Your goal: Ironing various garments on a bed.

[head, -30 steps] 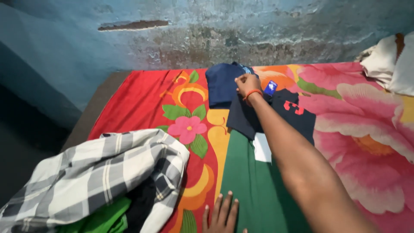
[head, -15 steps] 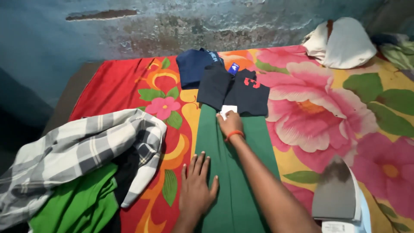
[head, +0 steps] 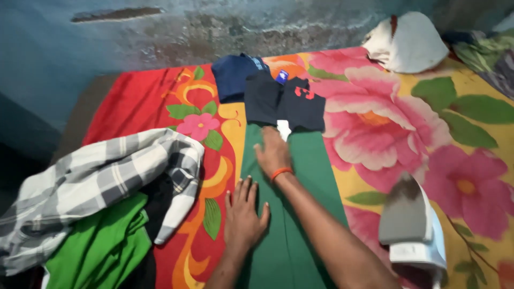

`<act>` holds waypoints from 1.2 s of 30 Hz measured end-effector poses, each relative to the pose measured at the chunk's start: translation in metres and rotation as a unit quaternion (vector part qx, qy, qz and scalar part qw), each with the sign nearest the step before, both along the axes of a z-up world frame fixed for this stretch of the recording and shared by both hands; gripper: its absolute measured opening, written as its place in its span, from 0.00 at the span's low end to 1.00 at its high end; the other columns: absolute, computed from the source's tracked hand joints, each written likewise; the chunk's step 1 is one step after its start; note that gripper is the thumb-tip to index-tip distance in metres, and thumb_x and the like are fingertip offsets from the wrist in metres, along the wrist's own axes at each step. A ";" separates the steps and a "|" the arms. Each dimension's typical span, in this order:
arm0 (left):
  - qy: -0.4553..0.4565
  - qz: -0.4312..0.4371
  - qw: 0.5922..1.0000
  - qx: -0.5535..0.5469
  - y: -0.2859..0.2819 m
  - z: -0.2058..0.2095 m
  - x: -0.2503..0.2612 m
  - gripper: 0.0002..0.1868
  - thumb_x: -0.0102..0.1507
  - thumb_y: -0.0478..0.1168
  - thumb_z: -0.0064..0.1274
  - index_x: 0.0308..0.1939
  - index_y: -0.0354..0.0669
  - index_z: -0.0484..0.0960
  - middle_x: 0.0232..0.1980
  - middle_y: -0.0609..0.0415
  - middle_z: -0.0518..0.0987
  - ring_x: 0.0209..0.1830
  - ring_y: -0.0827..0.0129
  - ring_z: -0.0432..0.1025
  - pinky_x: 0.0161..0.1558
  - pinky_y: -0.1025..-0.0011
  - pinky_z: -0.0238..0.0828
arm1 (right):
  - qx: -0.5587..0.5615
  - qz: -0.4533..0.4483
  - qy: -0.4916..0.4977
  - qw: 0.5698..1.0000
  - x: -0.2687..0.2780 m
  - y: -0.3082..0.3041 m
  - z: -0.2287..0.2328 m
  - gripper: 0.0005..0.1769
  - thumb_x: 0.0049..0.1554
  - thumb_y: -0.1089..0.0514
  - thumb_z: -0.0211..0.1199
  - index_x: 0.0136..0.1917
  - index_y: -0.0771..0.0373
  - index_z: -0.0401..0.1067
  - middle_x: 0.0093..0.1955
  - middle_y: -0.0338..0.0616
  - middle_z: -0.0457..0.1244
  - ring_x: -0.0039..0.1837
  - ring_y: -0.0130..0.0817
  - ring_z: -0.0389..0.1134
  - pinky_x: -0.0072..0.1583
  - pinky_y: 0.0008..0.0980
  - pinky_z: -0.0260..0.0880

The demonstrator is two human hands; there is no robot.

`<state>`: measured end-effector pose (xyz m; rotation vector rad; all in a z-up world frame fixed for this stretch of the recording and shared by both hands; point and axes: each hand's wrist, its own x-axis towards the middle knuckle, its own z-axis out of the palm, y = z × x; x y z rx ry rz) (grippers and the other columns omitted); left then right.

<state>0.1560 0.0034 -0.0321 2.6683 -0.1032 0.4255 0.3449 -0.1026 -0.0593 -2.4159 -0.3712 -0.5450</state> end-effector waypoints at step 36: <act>0.056 -0.150 0.985 0.057 -0.043 0.008 -0.188 0.41 0.64 0.61 0.49 0.70 0.33 0.64 0.76 0.40 0.60 0.77 0.49 0.52 0.71 0.46 0.47 | 0.264 -0.298 0.254 0.881 -0.187 -0.403 -0.051 0.06 0.54 0.62 0.67 0.41 0.68 0.74 0.37 0.45 0.69 0.38 0.32 0.71 0.41 0.38 0.70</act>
